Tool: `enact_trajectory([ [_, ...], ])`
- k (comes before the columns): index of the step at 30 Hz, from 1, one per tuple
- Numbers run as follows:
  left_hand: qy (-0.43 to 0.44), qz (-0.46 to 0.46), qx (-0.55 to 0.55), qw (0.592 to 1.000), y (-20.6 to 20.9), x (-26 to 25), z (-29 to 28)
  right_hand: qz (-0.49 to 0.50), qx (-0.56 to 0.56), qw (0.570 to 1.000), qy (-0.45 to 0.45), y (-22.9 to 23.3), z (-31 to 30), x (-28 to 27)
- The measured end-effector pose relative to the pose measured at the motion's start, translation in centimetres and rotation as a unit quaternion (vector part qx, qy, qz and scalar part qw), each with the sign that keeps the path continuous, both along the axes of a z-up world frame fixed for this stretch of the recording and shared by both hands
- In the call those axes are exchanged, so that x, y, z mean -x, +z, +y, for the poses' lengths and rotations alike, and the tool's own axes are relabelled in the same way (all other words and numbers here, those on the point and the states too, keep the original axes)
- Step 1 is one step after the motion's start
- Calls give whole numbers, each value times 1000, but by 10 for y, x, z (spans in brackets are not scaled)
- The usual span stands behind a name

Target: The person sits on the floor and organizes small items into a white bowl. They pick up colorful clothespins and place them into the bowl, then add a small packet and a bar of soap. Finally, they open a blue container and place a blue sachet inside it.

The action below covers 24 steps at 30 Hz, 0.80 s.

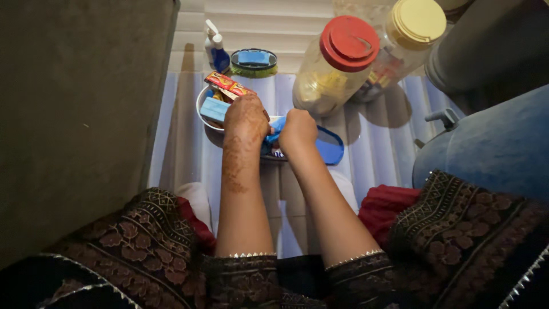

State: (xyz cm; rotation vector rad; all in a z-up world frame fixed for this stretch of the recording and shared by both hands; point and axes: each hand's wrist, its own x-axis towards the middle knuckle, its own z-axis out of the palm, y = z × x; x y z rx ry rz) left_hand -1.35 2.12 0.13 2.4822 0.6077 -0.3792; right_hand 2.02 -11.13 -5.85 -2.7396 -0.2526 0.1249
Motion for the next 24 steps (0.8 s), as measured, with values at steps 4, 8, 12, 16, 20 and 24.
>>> enact_trajectory([
  [4, 12, 3, -38, 999, -18, 1, -19, -51, -16, 998, 17, -15, -9, -1],
  [8, 36, 3, -65, 997, -29, -7, -24, 65, -65, 994, 65, -6, -37, -12],
  [12, 38, 65, -75, 994, -17, -20, -25, 207, -155, 959, 114, 40, -56, -17],
  [16, 41, 99, -59, 992, -17, -23, -26, 60, -129, 972, 185, 77, -68, -14],
  [20, 45, 87, -46, 994, -35, -27, -20, 137, -100, 957, 236, 84, -58, -12],
  [24, 34, 13, -77, 996, -63, -21, -17, 167, -19, 956, 239, 79, -46, -8],
])
